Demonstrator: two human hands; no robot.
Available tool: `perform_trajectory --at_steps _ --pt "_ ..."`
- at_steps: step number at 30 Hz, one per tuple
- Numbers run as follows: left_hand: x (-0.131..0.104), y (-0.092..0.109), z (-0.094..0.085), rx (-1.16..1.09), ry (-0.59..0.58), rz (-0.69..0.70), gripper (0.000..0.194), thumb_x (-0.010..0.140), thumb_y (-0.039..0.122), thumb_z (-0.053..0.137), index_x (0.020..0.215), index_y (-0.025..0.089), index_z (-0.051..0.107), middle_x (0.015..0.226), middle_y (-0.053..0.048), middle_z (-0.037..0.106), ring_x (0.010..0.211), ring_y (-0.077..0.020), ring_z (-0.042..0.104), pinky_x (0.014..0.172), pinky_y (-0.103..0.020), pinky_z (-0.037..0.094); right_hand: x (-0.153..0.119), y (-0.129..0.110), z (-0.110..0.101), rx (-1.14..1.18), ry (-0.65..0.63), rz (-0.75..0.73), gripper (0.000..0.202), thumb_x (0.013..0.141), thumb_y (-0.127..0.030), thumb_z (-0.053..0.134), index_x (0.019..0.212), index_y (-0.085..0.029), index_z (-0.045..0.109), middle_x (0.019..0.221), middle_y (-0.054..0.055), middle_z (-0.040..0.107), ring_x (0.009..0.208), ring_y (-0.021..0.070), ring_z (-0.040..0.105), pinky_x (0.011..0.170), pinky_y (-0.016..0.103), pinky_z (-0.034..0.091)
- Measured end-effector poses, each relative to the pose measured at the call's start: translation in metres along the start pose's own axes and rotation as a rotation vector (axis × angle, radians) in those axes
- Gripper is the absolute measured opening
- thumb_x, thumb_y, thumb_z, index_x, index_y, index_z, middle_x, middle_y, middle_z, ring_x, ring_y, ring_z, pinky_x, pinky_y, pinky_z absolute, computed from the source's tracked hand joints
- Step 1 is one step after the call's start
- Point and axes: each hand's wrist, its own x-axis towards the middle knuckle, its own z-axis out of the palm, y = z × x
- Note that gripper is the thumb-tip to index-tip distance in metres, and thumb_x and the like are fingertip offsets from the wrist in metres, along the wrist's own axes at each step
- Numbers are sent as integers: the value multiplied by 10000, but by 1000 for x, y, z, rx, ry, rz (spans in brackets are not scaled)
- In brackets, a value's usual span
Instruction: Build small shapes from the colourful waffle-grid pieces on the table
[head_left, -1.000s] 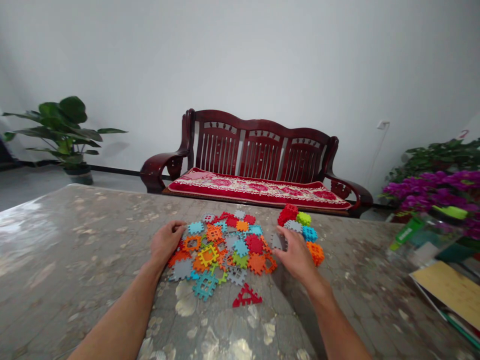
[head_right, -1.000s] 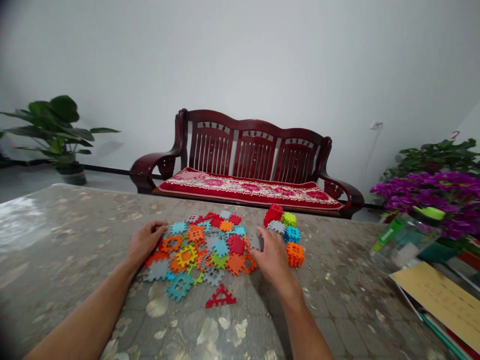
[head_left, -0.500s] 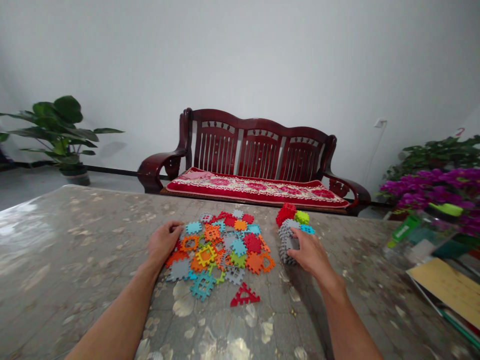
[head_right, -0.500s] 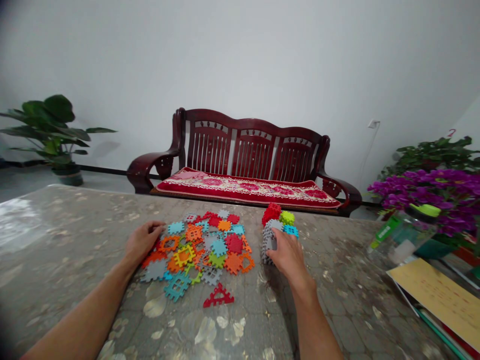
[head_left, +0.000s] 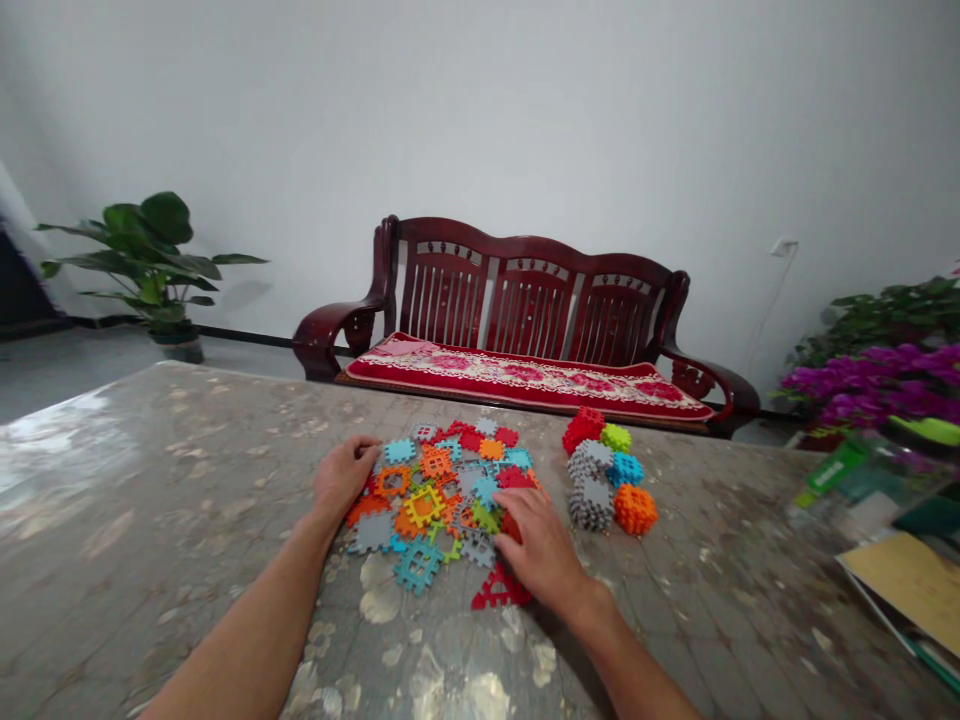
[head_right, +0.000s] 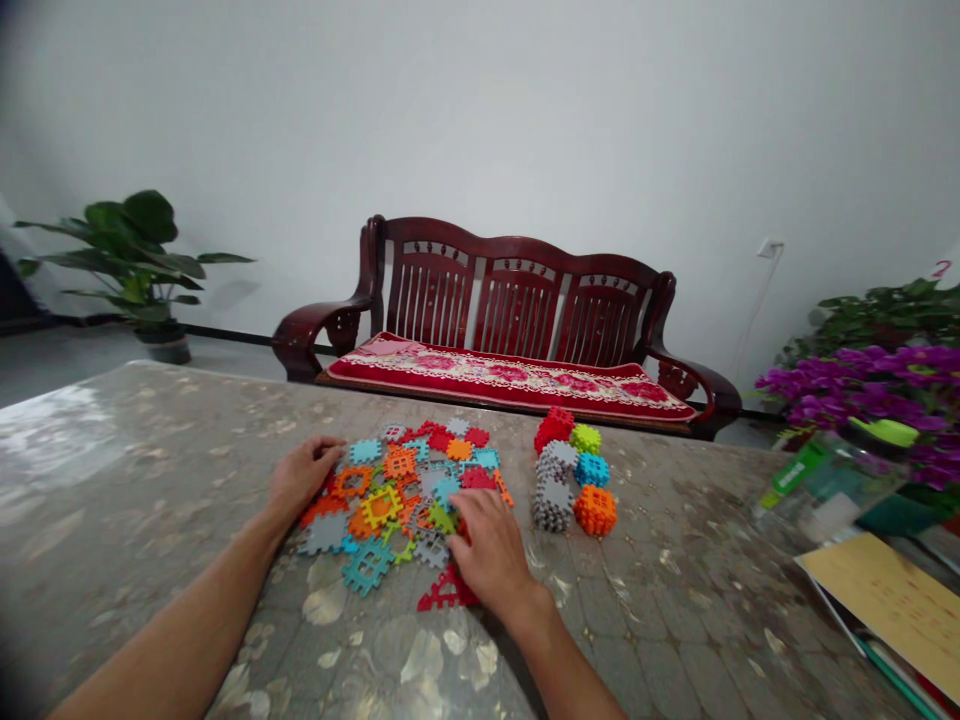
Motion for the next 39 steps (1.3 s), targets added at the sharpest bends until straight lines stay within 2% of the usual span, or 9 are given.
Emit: perform_trajectory --at_steps 4,7,12,16,21,26,31,36,39 --pt "1 -2 2 -6 2 -4 313 861 385 534 1054 242 735 967 -36 771 862 -207 684 671 -269 453 -3 -7 20 -33 -6 -79 550 765 -117 635 1286 -294 630 1360 47 607 1275 257 517 1100 436 406" --pt "1 -2 2 0 0 -16 313 861 393 538 1060 248 731 979 -31 772 862 -207 685 658 -266 447 -1 -8 27 -87 -21 -127 539 787 -115 636 1291 -307 624 1406 44 574 1296 264 499 1100 450 407" --pt "0 -2 1 -12 -6 -13 311 865 383 534 1068 246 726 1000 -31 772 887 -211 686 681 -269 454 0 -12 35 -157 -32 -179 443 842 -133 623 1258 -286 633 1343 54 617 1218 264 549 1026 441 460" --pt "0 -2 2 -9 3 -3 308 866 385 537 1067 247 726 1006 -31 773 890 -208 688 686 -265 458 2 -13 37 -188 23 -193 342 916 -153 549 1220 -270 651 1244 64 675 1143 237 592 984 397 469" --pt "0 -2 2 14 1 -23 312 862 388 540 1070 252 729 990 -29 775 885 -212 692 662 -260 455 4 -10 34 -147 116 -102 286 964 -175 466 1155 -233 670 1138 74 719 1063 220 639 953 352 464" --pt "-1 0 0 11 -2 -16 317 861 394 529 1057 254 735 992 -36 771 880 -216 687 672 -269 460 9 -6 30 14 178 88 283 964 -223 420 1057 -256 686 1049 43 732 994 186 659 902 291 464" --pt "-2 3 -2 25 -12 -26 321 859 394 528 1059 253 735 984 -35 768 876 -216 681 662 -268 448 13 2 33 290 248 180 270 913 -308 446 956 -226 699 1024 47 728 1008 200 641 939 324 465" --pt "-3 3 -3 31 -12 -38 326 860 409 522 1058 259 732 973 -33 766 866 -219 678 653 -269 441 15 5 36 597 223 329 294 837 -401 494 878 -203 707 889 43 734 878 218 663 809 321 510" --pt "-2 3 -2 18 -7 -15 318 863 395 520 1048 252 735 971 -36 767 863 -214 677 664 -270 443 17 5 34 697 216 369 300 809 -415 521 864 -194 716 880 46 739 866 225 666 802 322 512"
